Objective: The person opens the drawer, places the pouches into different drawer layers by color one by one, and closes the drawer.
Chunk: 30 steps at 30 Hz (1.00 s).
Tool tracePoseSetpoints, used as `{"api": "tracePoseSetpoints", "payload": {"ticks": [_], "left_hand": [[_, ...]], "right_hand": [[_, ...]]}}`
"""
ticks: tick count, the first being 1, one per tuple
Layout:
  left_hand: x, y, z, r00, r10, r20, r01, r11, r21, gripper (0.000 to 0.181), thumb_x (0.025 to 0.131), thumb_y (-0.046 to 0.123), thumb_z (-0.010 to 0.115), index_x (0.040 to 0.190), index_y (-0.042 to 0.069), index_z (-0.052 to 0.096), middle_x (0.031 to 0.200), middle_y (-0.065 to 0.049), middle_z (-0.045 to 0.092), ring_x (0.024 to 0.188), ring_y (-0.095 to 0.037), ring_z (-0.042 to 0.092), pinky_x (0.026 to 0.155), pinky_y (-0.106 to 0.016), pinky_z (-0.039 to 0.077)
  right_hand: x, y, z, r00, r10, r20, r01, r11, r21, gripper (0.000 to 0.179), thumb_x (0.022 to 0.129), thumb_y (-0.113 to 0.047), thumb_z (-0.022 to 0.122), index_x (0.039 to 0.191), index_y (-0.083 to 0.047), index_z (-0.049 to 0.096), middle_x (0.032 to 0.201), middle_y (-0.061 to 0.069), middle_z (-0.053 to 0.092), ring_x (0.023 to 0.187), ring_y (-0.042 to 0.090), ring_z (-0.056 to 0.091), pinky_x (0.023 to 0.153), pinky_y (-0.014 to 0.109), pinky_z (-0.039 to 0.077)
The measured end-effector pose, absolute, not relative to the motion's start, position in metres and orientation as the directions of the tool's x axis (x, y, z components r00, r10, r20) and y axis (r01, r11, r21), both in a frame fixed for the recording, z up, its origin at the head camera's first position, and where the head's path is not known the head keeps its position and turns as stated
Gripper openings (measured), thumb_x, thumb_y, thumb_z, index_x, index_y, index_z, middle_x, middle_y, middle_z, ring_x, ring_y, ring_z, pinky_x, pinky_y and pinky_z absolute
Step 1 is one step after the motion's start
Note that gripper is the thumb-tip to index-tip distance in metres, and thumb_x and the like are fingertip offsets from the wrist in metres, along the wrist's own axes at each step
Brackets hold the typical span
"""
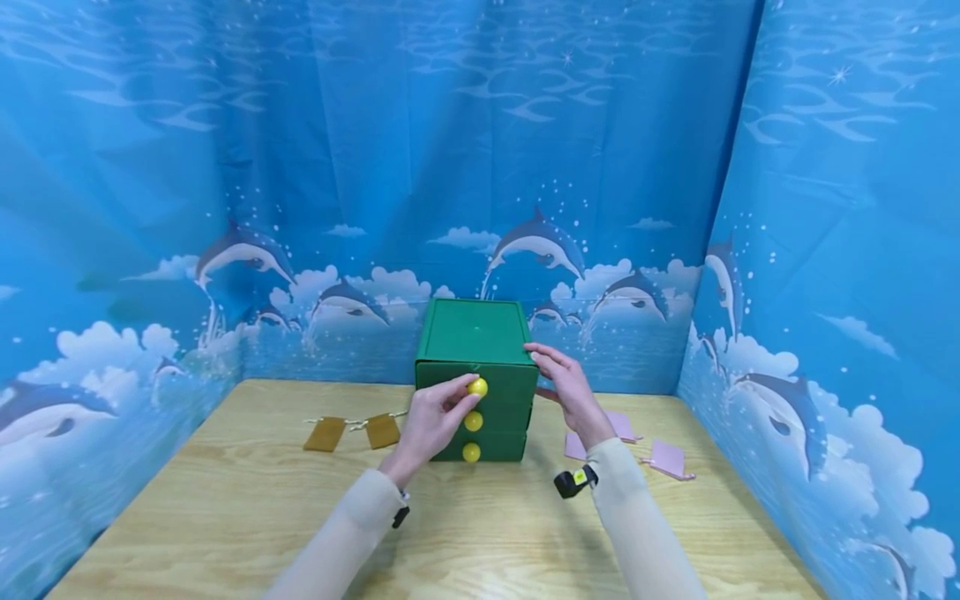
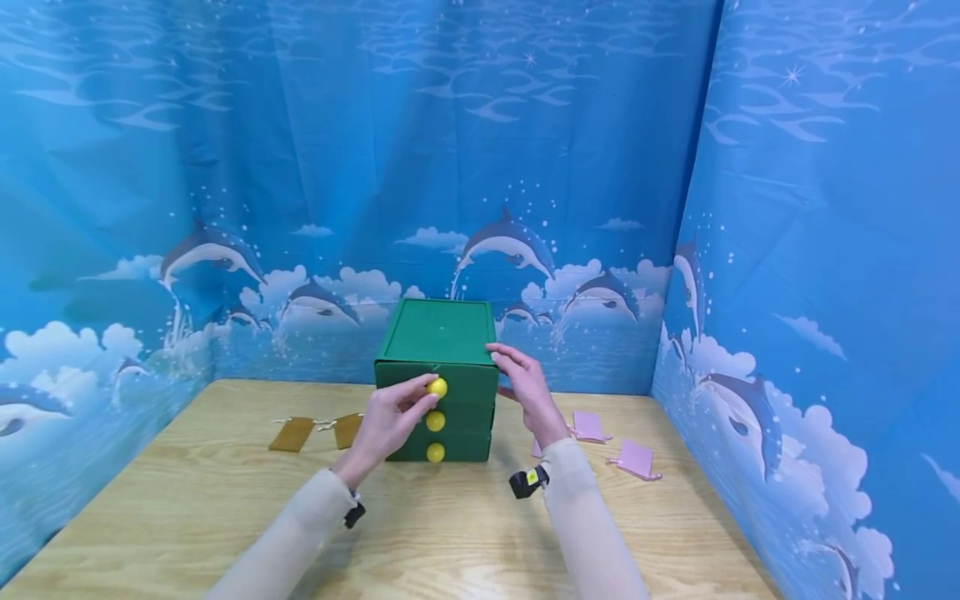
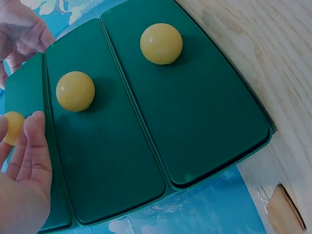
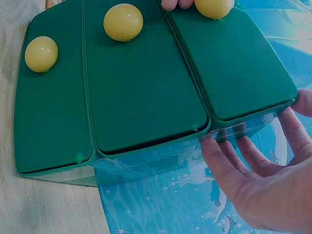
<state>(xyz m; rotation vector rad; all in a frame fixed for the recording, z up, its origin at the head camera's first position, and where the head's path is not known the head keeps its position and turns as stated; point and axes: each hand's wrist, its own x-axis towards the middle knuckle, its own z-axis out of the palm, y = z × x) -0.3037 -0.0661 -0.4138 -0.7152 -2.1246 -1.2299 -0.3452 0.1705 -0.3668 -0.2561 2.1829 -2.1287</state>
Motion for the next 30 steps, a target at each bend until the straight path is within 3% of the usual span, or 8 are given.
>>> {"api": "tracePoseSetpoints", "payload": {"ticks": [20,25,30], "left_hand": [[-0.3042,-0.0612,-0.4154,-0.710,0.105,0.696,0.655,0.460,0.599,0.027,0.092,0.021,0.070,0.119,0.017,0.067,0.087,0.000,0.074,0.072,-0.007,0.068,0.062,-0.021,0.054],[-0.3033,-0.0626,-0.4177,-0.753,0.068,0.655,0.618,0.416,0.667,0.023,0.091,0.025,0.071,0.112,0.020,0.065,0.082,0.001,0.074,0.067,-0.007,0.068,0.062,-0.022,0.055],[-0.3035,-0.0644,-0.4204,-0.801,0.058,0.596,0.580,0.323,0.748,0.017,0.092,0.026,0.070,0.106,0.019,0.064,0.080,-0.005,0.074,0.065,-0.018,0.070,0.060,-0.025,0.054]], "right_hand": [[-0.3463,0.1712,-0.3693,-0.983,-0.177,0.050,-0.054,0.019,-0.998,0.041,0.102,-0.039,0.051,0.138,-0.020,0.056,0.155,-0.002,0.039,0.144,0.029,0.034,0.107,0.053,0.042],[-0.3471,0.1715,-0.3706,-0.982,-0.181,0.045,-0.050,0.021,-0.999,0.042,0.102,-0.039,0.051,0.139,-0.020,0.055,0.155,-0.001,0.038,0.144,0.029,0.034,0.107,0.053,0.041],[-0.3472,0.1713,-0.3671,-0.982,-0.179,0.053,-0.059,0.030,-0.998,0.042,0.102,-0.039,0.052,0.139,-0.020,0.055,0.155,-0.002,0.038,0.144,0.029,0.034,0.107,0.053,0.041]]}}
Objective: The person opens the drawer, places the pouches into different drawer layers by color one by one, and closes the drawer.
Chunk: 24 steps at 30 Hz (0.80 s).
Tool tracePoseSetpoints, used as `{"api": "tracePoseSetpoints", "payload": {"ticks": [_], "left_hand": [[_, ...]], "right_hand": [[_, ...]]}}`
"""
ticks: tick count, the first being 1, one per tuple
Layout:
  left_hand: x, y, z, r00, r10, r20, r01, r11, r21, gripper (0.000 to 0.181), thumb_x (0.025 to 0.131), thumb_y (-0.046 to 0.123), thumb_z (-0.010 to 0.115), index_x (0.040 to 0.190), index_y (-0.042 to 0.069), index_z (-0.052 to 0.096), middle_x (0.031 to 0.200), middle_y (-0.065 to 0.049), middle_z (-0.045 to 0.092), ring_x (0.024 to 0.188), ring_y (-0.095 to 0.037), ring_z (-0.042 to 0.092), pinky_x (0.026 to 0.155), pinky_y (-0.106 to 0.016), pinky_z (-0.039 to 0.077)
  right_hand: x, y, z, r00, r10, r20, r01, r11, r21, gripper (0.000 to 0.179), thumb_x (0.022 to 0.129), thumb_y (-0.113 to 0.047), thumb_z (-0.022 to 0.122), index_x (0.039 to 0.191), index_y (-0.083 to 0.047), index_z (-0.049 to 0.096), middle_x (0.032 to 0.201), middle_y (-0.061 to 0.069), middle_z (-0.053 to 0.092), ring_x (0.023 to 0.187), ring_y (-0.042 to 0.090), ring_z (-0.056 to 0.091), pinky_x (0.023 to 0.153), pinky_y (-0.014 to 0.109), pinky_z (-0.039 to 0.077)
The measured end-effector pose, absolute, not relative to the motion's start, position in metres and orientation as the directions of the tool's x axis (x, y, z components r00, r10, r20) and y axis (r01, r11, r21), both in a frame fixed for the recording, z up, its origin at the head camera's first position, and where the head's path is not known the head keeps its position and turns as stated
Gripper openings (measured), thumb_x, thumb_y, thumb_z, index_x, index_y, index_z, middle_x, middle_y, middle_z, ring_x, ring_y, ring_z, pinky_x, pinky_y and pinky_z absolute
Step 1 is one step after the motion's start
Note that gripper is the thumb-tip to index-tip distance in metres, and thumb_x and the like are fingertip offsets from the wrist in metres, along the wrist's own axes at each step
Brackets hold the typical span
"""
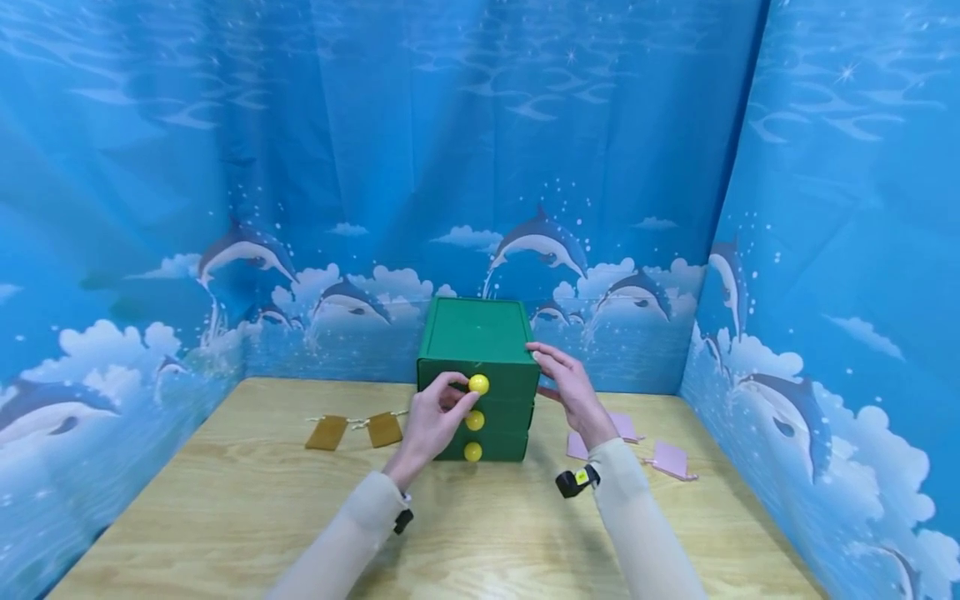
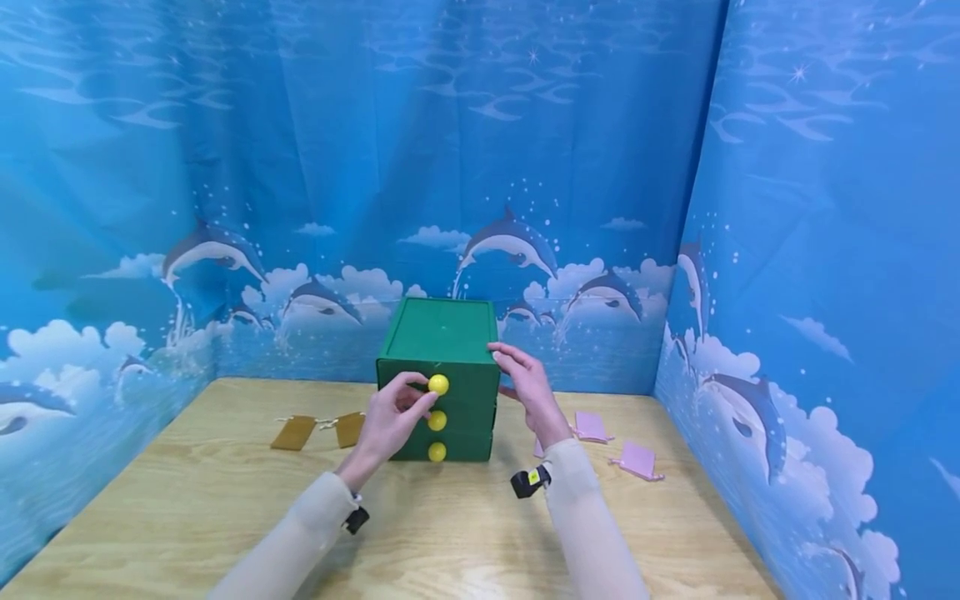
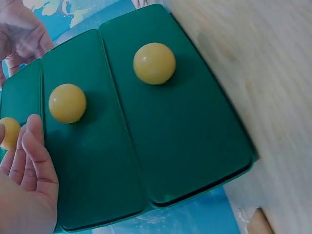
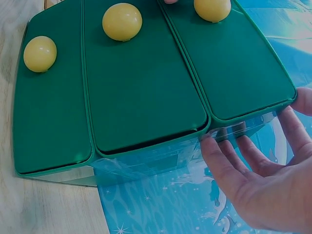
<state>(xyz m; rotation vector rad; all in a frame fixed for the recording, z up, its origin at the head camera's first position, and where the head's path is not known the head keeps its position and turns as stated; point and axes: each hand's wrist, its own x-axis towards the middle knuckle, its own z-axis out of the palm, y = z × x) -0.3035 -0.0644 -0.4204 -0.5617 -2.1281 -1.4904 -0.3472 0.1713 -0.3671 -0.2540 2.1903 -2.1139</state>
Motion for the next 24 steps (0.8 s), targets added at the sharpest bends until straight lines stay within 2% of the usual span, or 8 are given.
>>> {"api": "tracePoseSetpoints", "payload": {"ticks": [5,7,15,19,24], "left_hand": [[-0.304,-0.066,-0.426,-0.850,0.101,0.517,0.521,0.304,0.798,0.012,0.093,0.025,0.069,0.093,0.012,0.070,0.073,-0.006,0.072,0.056,-0.018,0.067,0.056,-0.034,0.056],[-0.305,-0.067,-0.429,-0.868,0.143,0.476,0.496,0.323,0.806,0.012,0.094,0.023,0.068,0.092,0.011,0.071,0.070,-0.006,0.070,0.053,-0.017,0.065,0.055,-0.038,0.057],[-0.305,-0.072,-0.436,-0.914,0.252,0.318,0.397,0.390,0.831,0.021,0.096,0.028,0.065,0.112,0.017,0.071,0.076,-0.011,0.074,0.058,-0.022,0.070,0.048,-0.036,0.054],[-0.305,-0.074,-0.438,-0.916,0.272,0.294,0.383,0.383,0.840,0.025,0.095,0.027,0.066,0.117,0.017,0.071,0.080,-0.013,0.075,0.058,-0.021,0.071,0.047,-0.035,0.054],[-0.305,-0.077,-0.438,-0.906,0.311,0.286,0.400,0.413,0.818,0.029,0.094,0.026,0.068,0.122,0.017,0.069,0.088,-0.014,0.076,0.056,-0.019,0.070,0.049,-0.040,0.056]], "right_hand": [[-0.349,0.172,-0.365,-0.982,-0.180,0.051,-0.057,0.029,-0.998,0.041,0.102,-0.038,0.051,0.139,-0.020,0.055,0.155,-0.003,0.038,0.144,0.028,0.034,0.108,0.053,0.041],[-0.349,0.173,-0.365,-0.983,-0.179,0.047,-0.052,0.027,-0.998,0.041,0.102,-0.037,0.051,0.139,-0.020,0.054,0.155,-0.003,0.038,0.144,0.028,0.034,0.108,0.053,0.041],[-0.349,0.172,-0.366,-0.984,-0.177,0.038,-0.042,0.022,-0.999,0.039,0.102,-0.036,0.051,0.138,-0.021,0.055,0.154,-0.003,0.039,0.143,0.028,0.035,0.107,0.052,0.041],[-0.349,0.172,-0.368,-0.982,-0.186,0.045,-0.049,0.019,-0.999,0.042,0.102,-0.037,0.051,0.140,-0.019,0.054,0.156,-0.001,0.037,0.144,0.029,0.034,0.108,0.053,0.040],[-0.350,0.171,-0.368,-0.980,-0.192,0.046,-0.050,0.019,-0.999,0.043,0.103,-0.037,0.050,0.141,-0.018,0.053,0.157,0.000,0.036,0.144,0.030,0.033,0.108,0.053,0.040]]}}
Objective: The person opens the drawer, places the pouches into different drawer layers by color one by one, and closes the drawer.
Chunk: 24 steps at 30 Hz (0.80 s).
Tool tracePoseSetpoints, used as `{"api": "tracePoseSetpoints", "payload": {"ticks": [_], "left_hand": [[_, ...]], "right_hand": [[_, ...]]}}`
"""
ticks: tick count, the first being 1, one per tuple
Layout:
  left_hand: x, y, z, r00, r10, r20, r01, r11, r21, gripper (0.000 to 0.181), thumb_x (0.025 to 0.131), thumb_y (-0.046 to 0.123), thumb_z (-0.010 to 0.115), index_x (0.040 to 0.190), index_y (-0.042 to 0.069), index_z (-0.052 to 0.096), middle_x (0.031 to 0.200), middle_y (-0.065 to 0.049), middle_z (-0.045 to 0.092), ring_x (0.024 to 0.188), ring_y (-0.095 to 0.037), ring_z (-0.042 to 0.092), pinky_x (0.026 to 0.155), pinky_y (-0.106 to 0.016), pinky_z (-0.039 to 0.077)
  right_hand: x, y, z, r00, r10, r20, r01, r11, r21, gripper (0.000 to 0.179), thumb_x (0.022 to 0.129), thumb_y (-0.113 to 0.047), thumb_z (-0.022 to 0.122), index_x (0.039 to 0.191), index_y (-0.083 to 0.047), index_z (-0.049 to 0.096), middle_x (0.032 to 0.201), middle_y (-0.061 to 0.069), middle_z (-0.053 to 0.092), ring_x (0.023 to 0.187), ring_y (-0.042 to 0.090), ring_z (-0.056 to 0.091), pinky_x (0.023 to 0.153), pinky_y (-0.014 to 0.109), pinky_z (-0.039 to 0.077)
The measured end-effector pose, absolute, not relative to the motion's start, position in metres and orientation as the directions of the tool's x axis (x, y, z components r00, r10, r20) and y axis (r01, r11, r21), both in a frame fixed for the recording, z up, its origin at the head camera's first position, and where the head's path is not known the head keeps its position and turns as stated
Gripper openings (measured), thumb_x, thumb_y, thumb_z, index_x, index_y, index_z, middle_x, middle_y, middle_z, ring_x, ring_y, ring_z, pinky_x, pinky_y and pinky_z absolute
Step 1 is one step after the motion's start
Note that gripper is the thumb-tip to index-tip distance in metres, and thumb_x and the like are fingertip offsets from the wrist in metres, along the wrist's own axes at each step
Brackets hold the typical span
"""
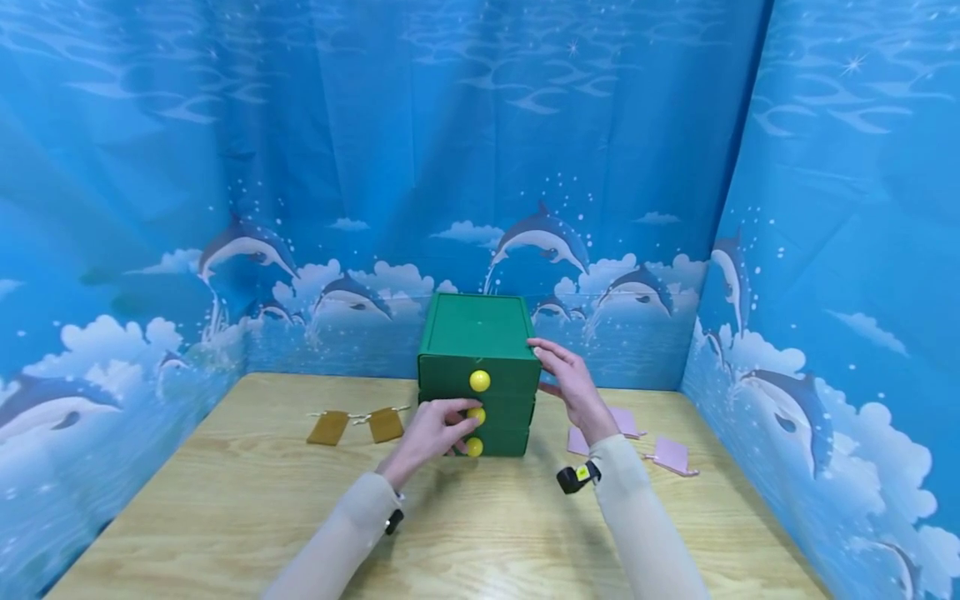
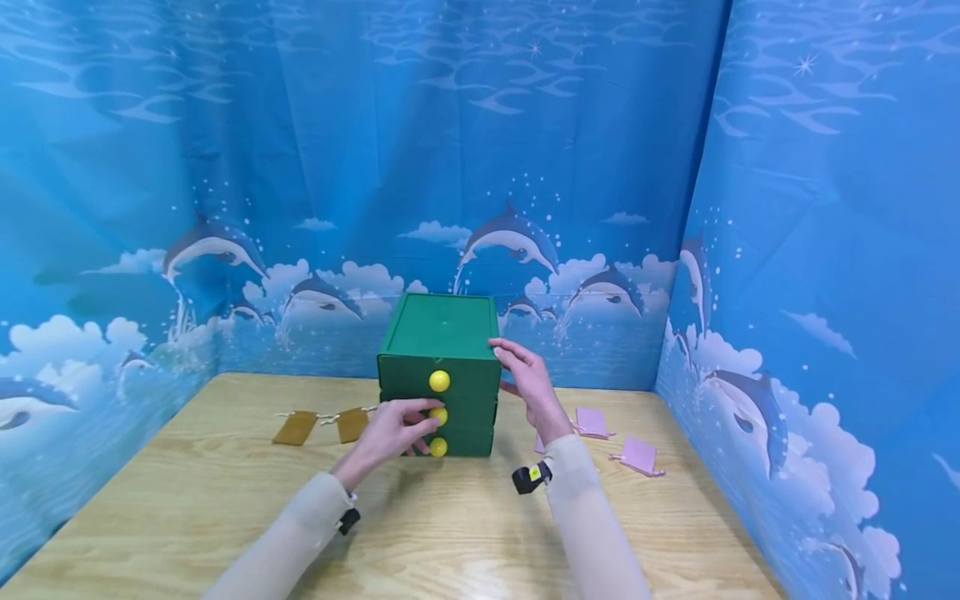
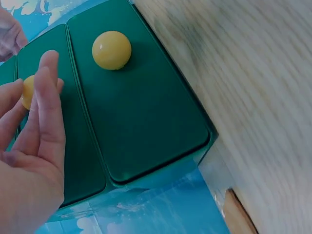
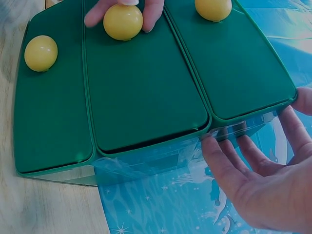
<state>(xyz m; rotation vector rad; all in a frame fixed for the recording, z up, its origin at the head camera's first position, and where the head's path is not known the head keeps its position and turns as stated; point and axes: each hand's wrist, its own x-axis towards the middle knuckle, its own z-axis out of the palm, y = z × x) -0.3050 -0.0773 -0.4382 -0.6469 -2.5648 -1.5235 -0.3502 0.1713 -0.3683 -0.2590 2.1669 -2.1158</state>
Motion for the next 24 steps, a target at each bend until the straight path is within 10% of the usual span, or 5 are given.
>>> {"api": "tracePoseSetpoints", "payload": {"ticks": [24], "left_hand": [[-0.2983,-0.0797,-0.4379,-0.894,0.338,0.293,0.429,0.463,0.776,0.032,0.089,0.024,0.073,0.120,0.015,0.071,0.091,-0.007,0.076,0.073,-0.029,0.072,0.055,-0.033,0.056]], "right_hand": [[-0.3445,0.1720,-0.3642,-0.976,-0.214,0.045,-0.049,0.013,-0.999,0.045,0.103,-0.035,0.049,0.144,-0.016,0.050,0.158,0.003,0.033,0.145,0.031,0.031,0.109,0.054,0.039]]}}
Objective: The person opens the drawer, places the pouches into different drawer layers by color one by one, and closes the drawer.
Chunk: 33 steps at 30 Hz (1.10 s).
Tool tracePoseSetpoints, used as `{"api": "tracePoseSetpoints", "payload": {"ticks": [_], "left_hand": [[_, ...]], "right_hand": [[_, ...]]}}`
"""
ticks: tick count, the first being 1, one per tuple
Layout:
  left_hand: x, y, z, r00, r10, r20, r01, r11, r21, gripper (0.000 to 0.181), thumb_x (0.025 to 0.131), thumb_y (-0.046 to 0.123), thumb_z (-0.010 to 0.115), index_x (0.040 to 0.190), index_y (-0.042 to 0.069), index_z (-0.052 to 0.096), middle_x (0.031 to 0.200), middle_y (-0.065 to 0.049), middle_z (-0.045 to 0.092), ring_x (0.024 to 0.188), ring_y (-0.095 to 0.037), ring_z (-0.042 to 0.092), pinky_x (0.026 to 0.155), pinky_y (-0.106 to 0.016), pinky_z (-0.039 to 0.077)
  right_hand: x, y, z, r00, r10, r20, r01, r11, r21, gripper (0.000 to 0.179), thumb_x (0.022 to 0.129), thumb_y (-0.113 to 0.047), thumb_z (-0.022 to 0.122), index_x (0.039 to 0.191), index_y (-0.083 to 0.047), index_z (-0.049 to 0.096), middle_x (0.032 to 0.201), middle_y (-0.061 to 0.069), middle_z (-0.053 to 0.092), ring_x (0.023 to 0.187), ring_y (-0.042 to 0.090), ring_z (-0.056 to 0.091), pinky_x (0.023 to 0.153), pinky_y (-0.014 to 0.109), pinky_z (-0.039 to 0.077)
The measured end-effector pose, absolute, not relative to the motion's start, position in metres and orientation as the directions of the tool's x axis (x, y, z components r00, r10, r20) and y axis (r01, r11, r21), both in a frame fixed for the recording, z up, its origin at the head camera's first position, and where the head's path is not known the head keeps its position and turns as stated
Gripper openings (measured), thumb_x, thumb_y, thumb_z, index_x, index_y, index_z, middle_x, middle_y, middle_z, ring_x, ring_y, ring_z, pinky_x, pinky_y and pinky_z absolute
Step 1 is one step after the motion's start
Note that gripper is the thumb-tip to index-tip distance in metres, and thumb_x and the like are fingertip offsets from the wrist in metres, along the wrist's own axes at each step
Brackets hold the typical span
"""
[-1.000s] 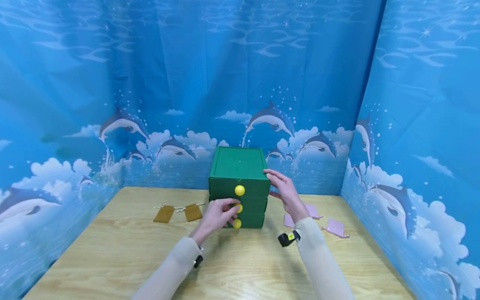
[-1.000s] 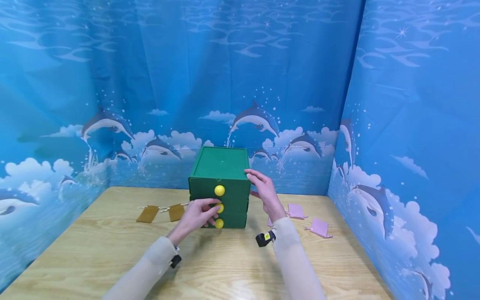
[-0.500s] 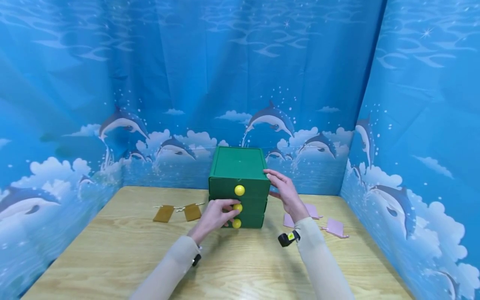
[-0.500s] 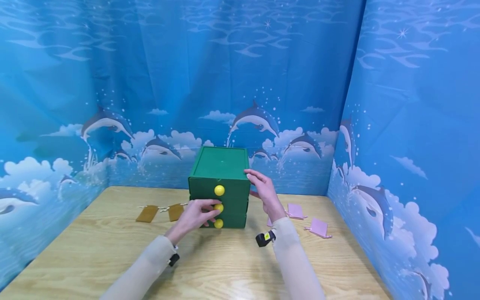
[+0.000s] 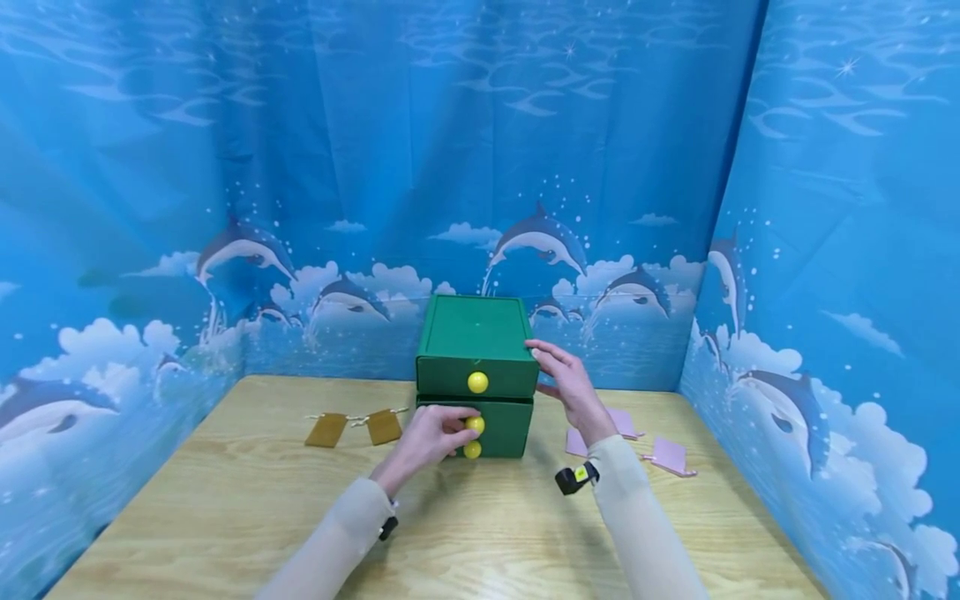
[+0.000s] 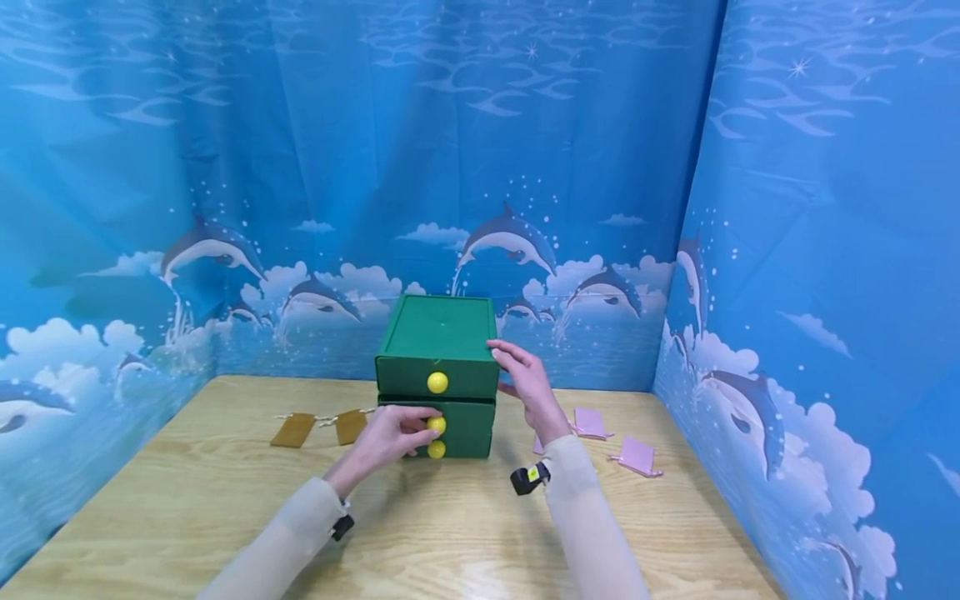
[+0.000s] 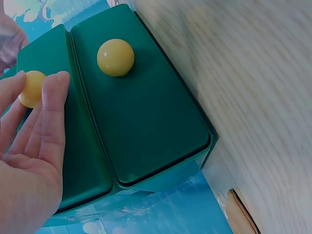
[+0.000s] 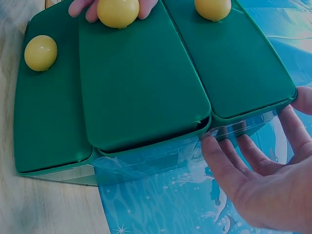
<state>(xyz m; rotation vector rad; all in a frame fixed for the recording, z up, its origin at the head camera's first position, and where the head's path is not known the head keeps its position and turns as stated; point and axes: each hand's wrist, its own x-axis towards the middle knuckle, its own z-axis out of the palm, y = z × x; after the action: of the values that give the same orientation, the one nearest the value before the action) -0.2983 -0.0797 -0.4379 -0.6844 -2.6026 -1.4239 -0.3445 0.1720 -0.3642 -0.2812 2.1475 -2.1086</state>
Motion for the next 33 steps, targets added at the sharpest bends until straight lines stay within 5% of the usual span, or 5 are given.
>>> {"api": "tracePoseSetpoints", "payload": {"ticks": [14,22,33], "left_hand": [[-0.277,-0.080,-0.442,-0.880,0.349,0.323,0.464,0.480,0.745,0.030,0.091,0.023,0.072,0.120,0.015,0.071,0.092,-0.004,0.076,0.078,-0.023,0.073,0.053,-0.023,0.054],[-0.270,-0.080,-0.442,-0.884,0.352,0.308,0.455,0.492,0.742,0.031,0.090,0.023,0.072,0.120,0.017,0.071,0.095,-0.004,0.076,0.077,-0.007,0.071,0.054,-0.020,0.055],[-0.259,-0.083,-0.439,-0.885,0.375,0.275,0.440,0.485,0.755,0.032,0.090,0.023,0.072,0.121,0.018,0.070,0.097,-0.004,0.076,0.078,-0.010,0.071,0.054,-0.020,0.055]], "right_hand": [[-0.347,0.172,-0.366,-0.979,-0.197,0.045,-0.050,0.022,-0.999,0.041,0.102,-0.038,0.051,0.140,-0.020,0.054,0.155,-0.002,0.038,0.143,0.028,0.035,0.107,0.052,0.041],[-0.346,0.172,-0.367,-0.980,-0.193,0.051,-0.058,0.030,-0.998,0.043,0.102,-0.040,0.051,0.140,-0.022,0.053,0.157,0.000,0.036,0.144,0.031,0.033,0.107,0.053,0.041],[-0.347,0.172,-0.367,-0.980,-0.194,0.036,-0.041,0.023,-0.999,0.042,0.102,-0.038,0.051,0.140,-0.021,0.054,0.155,-0.002,0.039,0.144,0.028,0.035,0.108,0.053,0.041]]}}
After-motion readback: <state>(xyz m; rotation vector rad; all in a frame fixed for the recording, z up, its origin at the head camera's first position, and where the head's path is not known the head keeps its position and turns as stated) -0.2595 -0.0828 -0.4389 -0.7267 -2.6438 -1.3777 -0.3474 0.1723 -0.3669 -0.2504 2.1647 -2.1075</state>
